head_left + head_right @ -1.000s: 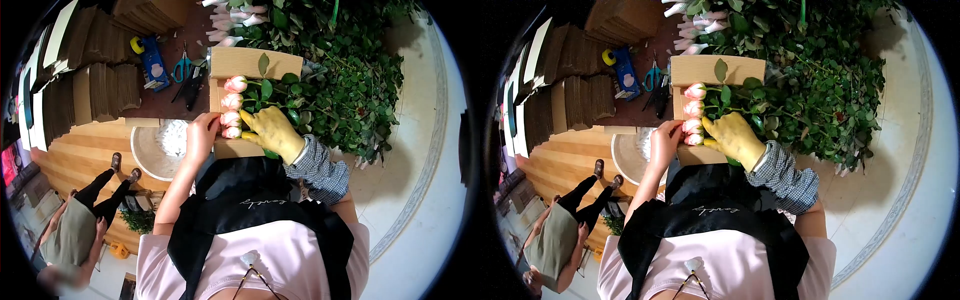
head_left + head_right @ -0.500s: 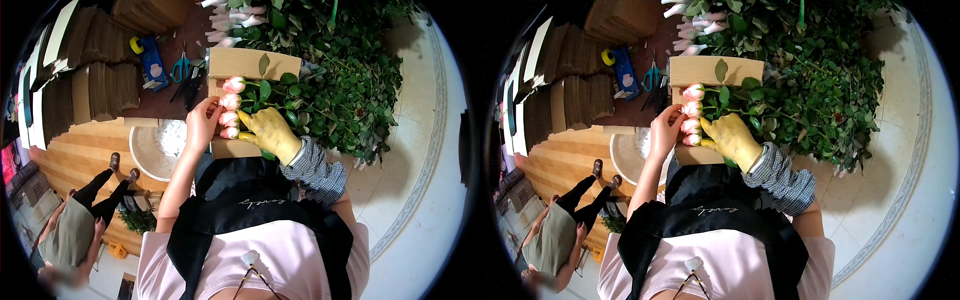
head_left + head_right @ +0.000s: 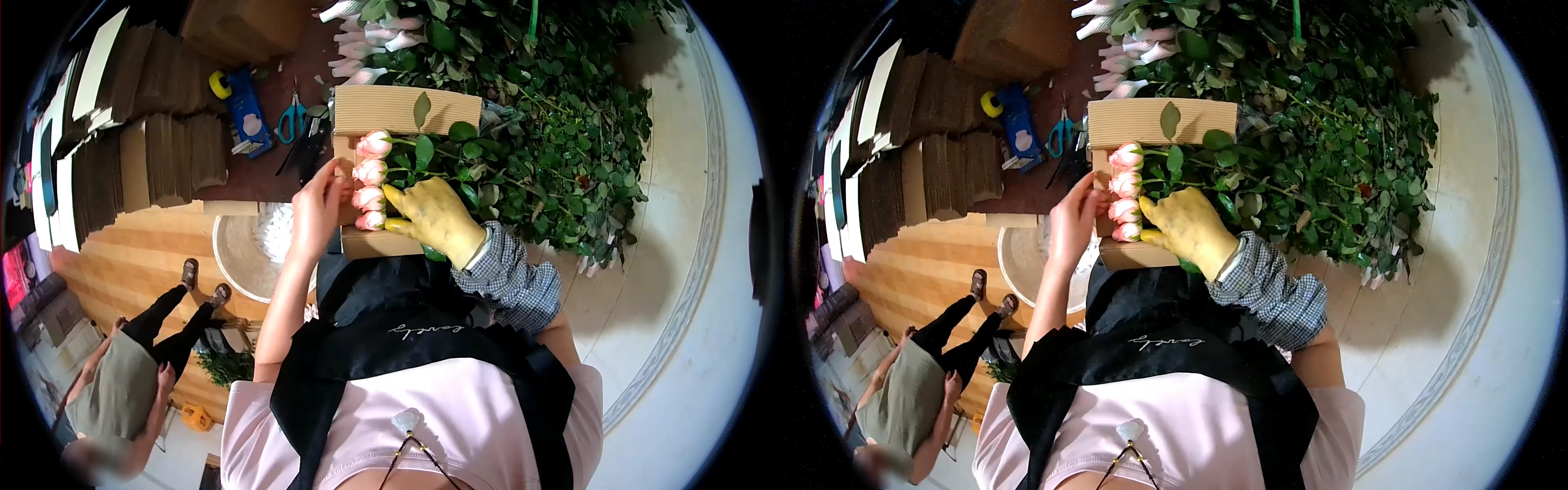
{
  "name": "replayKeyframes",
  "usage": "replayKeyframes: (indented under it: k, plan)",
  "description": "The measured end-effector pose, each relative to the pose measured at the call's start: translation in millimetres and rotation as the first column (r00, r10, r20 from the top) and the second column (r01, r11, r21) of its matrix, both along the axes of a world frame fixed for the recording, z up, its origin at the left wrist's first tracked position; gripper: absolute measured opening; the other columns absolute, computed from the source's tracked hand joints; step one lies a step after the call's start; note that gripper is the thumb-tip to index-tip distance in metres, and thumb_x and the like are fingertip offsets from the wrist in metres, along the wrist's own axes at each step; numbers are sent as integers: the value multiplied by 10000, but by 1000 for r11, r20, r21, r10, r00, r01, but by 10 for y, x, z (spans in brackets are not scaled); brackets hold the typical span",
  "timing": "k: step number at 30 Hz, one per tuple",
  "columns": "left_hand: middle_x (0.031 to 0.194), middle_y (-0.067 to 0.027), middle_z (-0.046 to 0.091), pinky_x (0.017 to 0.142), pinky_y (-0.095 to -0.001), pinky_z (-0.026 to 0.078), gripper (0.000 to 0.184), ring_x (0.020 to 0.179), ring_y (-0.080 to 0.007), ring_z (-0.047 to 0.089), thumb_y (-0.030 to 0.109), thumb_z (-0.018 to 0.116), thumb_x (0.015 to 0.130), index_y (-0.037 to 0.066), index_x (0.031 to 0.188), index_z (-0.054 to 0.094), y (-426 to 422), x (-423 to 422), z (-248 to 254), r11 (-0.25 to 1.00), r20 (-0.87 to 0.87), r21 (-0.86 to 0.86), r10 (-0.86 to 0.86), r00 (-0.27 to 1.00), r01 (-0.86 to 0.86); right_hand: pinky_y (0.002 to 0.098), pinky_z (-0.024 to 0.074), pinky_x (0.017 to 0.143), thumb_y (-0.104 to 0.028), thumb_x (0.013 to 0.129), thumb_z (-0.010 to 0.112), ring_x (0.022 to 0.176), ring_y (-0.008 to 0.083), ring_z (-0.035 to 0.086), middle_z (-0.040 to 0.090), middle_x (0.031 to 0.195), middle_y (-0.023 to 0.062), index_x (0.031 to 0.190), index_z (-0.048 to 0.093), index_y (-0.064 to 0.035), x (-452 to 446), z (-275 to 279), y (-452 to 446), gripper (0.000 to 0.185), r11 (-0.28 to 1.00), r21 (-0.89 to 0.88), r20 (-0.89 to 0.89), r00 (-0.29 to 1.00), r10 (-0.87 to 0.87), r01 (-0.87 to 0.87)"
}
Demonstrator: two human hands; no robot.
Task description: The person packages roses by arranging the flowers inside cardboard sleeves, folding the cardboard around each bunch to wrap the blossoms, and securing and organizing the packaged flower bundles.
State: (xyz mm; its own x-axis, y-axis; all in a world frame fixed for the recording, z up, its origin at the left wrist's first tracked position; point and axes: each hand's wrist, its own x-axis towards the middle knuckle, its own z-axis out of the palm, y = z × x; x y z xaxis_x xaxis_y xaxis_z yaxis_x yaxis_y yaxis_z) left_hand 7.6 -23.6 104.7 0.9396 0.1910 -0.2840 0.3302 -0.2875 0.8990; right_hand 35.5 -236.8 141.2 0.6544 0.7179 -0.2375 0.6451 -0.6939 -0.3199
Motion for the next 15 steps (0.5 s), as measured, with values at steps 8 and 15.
replayKeyframes:
  k: [8,15]
  plan:
    - [1155,-62,566,922,-434,427,485,1099,-302,518,268,845,689,152,1137,699,-75,-129,262,662,194,656,-611,767,362,408,524,662,-345,817,728,696,275,679,689,730,75,1014,670,-89,108,46,-50,328,988,150,-65,997,-30,39]
    - [1413,-81,504,1116,-523,312,375,1333,-332,426,296,799,724,86,998,652,-52,-52,361,545,184,744,-722,667,386,432,534,674,-239,837,689,717,292,688,693,739,92,890,667,-103,275,-70,110,147,969,182,9,985,-172,167]
